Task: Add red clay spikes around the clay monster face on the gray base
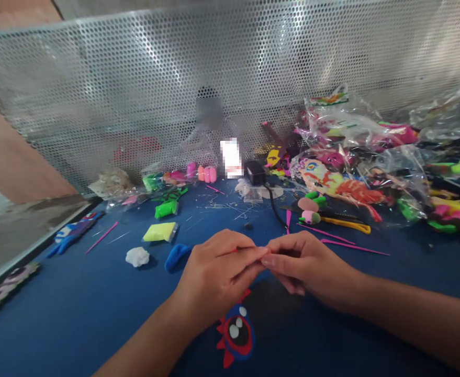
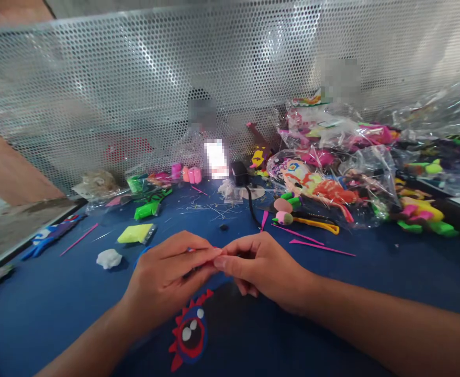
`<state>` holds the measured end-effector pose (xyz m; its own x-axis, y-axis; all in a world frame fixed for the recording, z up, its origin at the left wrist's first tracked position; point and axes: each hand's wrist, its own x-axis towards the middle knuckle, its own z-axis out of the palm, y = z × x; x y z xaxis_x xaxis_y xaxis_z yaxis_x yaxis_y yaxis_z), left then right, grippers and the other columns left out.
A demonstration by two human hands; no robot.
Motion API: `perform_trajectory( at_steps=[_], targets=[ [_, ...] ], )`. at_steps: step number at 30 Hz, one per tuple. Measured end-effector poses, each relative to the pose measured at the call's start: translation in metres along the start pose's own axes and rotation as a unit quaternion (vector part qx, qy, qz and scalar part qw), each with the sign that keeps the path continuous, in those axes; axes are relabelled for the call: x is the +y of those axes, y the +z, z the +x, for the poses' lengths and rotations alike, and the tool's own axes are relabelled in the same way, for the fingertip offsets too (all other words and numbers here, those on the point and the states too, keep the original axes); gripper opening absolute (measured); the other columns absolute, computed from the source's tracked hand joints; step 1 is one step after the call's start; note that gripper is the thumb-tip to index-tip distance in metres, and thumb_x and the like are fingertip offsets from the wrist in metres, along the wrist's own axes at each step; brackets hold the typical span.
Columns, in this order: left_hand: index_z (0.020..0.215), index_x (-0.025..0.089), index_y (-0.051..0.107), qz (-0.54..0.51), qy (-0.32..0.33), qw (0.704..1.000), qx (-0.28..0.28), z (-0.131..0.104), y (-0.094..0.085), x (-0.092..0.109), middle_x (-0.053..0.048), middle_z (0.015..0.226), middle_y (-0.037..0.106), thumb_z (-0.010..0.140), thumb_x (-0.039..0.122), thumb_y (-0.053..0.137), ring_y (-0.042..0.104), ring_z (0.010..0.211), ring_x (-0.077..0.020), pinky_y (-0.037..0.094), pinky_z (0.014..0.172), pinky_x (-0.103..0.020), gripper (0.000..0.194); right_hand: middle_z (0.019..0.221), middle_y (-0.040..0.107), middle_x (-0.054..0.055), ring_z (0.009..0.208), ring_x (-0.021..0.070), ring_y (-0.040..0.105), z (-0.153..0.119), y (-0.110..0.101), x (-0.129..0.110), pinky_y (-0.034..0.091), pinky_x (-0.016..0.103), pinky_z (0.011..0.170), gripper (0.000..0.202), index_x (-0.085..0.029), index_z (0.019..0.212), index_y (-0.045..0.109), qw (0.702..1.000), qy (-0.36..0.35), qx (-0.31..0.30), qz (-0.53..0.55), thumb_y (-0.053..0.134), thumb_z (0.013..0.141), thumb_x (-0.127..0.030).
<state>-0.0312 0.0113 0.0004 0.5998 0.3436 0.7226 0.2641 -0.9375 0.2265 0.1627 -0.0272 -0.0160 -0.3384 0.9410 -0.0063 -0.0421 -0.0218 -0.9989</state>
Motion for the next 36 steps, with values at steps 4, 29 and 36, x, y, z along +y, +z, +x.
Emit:
perform_trajectory(
  at_steps=[4, 29, 36],
  targets=[
    [0.096, 0.017, 0.073, 0.000, -0.005, 1.000, 0.009, 0.002, -0.002, 0.002, -0.003, 0.088, 0.070, 0.082, 0.015, 0.068, 0.065, 0.080, -0.0120, 0.054, 0.071, -0.023, 0.015, 0.044, 0.050, -0.005, 0.036, 0.0038, 0.037, -0.001, -0.001, -0.001, 0.025, 0.017, 0.036, 0.027, -0.015, 0.070, 0.064, 1.000, 0.006, -0.004, 0.015, 0.065, 0.084, -0.038],
    [0.093, 0.018, 0.075, -0.133, -0.070, 0.989, -0.001, 0.005, -0.001, 0.013, -0.003, 0.084, 0.069, 0.080, 0.011, 0.070, 0.064, 0.073, -0.0094, 0.053, 0.065, -0.018, 0.016, 0.048, 0.052, -0.005, 0.037, 0.0041, 0.040, -0.001, -0.006, 0.007, 0.025, 0.016, 0.034, 0.023, -0.016, 0.072, 0.064, 0.990, -0.006, -0.060, 0.129, 0.071, 0.080, -0.036],
    [0.096, 0.017, 0.074, -0.104, -0.047, 0.993, 0.003, 0.006, -0.004, 0.011, -0.004, 0.084, 0.068, 0.081, 0.013, 0.069, 0.064, 0.075, -0.0103, 0.053, 0.066, -0.018, 0.017, 0.047, 0.052, -0.005, 0.036, 0.0035, 0.038, -0.003, -0.007, 0.001, 0.024, 0.015, 0.034, 0.022, -0.015, 0.078, 0.065, 0.995, -0.008, -0.067, 0.079, 0.066, 0.084, -0.037]
  ],
)
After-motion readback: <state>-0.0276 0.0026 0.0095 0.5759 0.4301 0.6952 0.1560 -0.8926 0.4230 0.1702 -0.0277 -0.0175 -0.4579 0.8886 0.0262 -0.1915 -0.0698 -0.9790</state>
